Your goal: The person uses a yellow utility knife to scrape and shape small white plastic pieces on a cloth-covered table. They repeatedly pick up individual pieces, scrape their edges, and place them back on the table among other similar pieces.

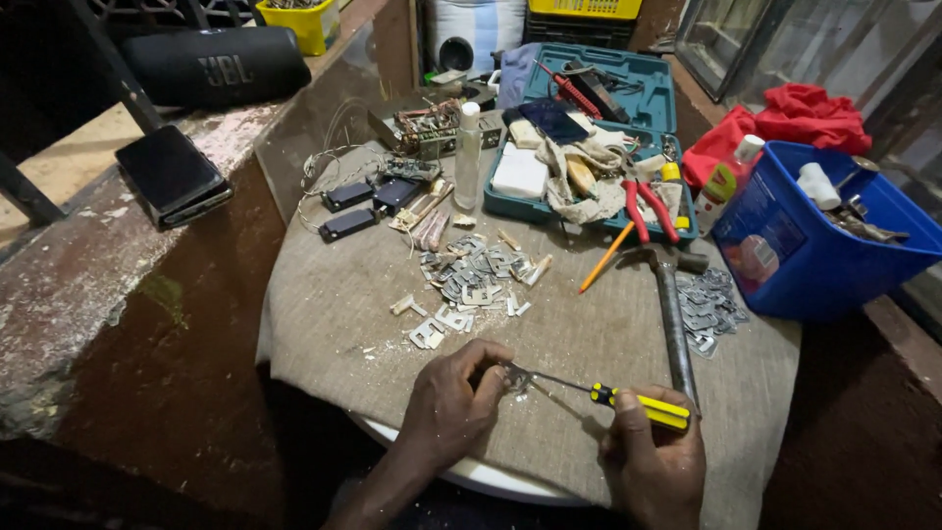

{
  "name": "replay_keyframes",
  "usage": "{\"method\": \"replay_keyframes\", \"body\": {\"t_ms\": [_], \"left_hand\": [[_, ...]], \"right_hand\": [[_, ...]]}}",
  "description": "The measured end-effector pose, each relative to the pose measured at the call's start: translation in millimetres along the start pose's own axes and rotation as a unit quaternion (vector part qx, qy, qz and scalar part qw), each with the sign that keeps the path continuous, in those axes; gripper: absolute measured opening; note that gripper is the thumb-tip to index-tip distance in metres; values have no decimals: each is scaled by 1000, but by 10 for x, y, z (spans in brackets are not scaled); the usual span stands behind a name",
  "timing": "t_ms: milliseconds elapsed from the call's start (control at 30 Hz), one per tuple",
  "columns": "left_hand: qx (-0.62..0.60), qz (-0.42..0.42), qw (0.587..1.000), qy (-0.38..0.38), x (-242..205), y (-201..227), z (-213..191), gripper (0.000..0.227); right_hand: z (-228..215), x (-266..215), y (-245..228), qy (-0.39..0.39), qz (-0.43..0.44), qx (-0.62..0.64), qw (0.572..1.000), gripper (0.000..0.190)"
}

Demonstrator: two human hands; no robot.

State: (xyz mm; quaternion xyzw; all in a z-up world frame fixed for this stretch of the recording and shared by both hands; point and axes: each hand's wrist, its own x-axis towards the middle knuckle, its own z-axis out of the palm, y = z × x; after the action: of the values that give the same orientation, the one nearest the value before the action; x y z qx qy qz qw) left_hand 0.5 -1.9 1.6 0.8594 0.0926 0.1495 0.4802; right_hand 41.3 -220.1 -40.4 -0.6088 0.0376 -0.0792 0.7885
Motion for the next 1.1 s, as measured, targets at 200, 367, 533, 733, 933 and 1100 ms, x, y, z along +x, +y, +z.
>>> {"method": "replay_keyframes", "body": {"t_ms": [200,367,533,733,933,1100], "left_hand": [[-6,0,1000,-8,-23,28,-13,28],[-7,37,999,-14,-28,24,-43,19],[26,89,994,50,4,-164,99,15],[40,65,996,49,28,-213,63,10],[-53,-8,999,9,-12,-26,-82,16],[-59,-35,998,-6,-37,105,-122,14]], "right_hand": [[74,-153,-362,48,83,-220,971,37],[-12,-134,-143,23,-15,-124,992,30],[-132,-7,152,1,-79,44,996,24],[-83,48,145,8,-33,62,997,21],[44,-61,-69,29,27,12,999,25],[96,-115,-159,61,44,-72,995,34]]}}
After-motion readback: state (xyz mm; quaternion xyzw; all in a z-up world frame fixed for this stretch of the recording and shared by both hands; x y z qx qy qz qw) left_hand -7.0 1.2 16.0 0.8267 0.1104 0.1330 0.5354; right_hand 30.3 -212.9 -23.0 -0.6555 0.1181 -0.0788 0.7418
